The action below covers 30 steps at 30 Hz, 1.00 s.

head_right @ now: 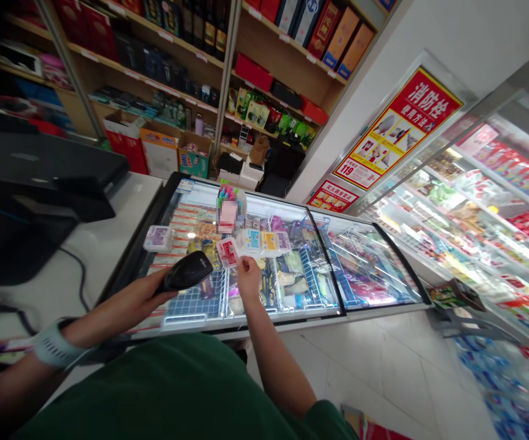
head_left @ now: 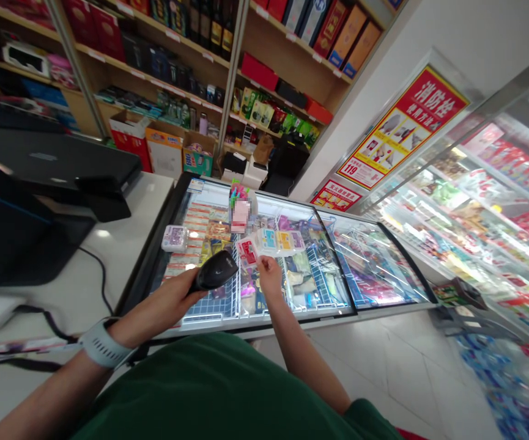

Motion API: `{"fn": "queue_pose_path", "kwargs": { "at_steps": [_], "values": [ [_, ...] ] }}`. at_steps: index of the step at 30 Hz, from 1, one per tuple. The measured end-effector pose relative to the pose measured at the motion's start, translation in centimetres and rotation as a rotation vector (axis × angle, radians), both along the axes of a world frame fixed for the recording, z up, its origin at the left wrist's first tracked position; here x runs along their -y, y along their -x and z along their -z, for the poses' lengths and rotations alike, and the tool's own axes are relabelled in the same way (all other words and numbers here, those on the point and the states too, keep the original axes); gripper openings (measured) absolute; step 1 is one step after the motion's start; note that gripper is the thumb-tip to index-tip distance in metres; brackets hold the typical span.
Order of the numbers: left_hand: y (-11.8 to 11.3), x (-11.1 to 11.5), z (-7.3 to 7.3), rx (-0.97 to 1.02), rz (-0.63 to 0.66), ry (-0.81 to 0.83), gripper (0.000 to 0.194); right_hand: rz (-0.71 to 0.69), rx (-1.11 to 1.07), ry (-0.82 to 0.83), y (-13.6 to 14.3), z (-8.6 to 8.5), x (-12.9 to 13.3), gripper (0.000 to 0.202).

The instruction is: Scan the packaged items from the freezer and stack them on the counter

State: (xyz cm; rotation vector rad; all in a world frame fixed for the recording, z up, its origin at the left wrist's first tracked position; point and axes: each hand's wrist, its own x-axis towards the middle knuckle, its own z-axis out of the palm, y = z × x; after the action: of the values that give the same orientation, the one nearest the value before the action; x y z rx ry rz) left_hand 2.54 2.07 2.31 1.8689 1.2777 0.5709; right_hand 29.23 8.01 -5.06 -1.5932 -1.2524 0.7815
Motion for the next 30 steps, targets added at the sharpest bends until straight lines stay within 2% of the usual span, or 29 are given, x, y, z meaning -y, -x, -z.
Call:
{"fn": "queue_pose_path", "kwargs": {
  "at_steps": [5,12,22,30],
  "values": [
    [0.1,0.3,-0.2,0.01,-0.021,-0.002,0.047,0.0,0.023,0.001,0.1,-0.1,0.2,0.026],
    [-0.3,0.6,-1.0,0.024,-0.006,0.004,0.05,0.03,0.031,-0.014,0.4,-0.7,0.7,0.024],
    [-0.5,0.8,-0.3,-0.011,0.002,-0.015,0.045,0.026,0.022,-0.009,0.2,-0.9,1.3,0.026],
    [-0.9,1.1,-0.6,-0.014,0.03,-0.037,0.043,0.024,0.026,-0.02,0.0,-0.7,1.7,0.025]
  ]
}}
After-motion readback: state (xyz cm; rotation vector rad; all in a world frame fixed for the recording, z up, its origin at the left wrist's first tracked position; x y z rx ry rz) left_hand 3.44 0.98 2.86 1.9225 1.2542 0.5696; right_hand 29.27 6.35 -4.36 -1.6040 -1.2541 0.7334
